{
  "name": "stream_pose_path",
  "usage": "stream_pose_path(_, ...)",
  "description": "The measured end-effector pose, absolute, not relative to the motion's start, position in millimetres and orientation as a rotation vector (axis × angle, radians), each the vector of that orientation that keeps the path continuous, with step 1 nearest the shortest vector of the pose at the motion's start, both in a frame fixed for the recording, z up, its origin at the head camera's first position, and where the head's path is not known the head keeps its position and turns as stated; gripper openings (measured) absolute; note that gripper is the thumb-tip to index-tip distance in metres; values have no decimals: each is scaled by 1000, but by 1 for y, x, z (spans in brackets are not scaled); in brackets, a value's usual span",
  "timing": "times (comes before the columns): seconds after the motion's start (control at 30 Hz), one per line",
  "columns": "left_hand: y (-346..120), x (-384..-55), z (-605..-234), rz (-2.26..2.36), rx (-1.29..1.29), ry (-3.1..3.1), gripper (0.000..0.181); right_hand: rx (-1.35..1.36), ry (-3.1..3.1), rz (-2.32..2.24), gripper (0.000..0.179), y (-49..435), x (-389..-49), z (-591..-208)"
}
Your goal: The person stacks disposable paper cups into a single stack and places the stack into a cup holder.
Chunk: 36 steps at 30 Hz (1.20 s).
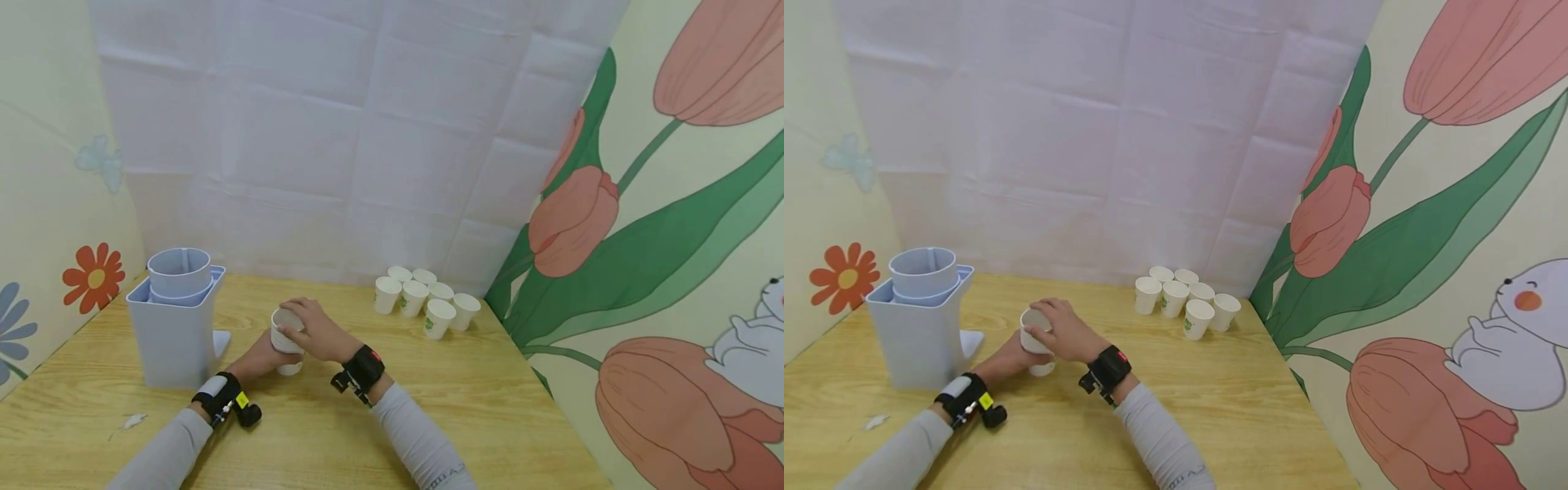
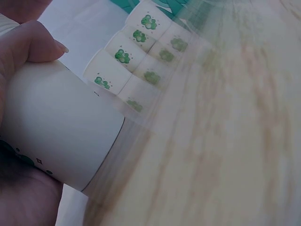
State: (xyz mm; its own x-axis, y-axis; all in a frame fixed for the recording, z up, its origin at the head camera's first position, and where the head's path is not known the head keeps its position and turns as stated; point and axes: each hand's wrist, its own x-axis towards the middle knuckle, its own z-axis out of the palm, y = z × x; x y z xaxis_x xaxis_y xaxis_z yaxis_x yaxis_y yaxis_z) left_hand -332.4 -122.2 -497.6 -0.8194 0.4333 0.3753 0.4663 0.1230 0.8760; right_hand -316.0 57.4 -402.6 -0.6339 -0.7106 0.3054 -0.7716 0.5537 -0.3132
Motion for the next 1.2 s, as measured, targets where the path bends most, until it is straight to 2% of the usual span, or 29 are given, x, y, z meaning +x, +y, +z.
stream_pose_path(0.43,-124,-334,-503,-1874,-916,-2314,71,1276,-2614,975,53,59,-327,-412)
stream_pose_path(0.63,-121,-335,-500,-1860,-908,-2287,60,1291,-2562,1053,49,62,-332,-409)
stream_pose_path(0.8,-117,-335,-501,-1872,-899,-2335,63,1237,-2510,1077,71,80,-349,-408)
stream_pose_path(0.87,-116,-334,-500,-1885,-881,-2346,64,1172,-2519,1065,75,91,-362,-406)
stream_pose_path(1.07,-120,-338,-496,-1939,-874,-2336,66,921,-2546,1029,48,131,-406,-401)
stream_pose_path(1.2,-123,-336,-500,-1973,-860,-2336,69,663,-2505,1015,44,158,-429,-406)
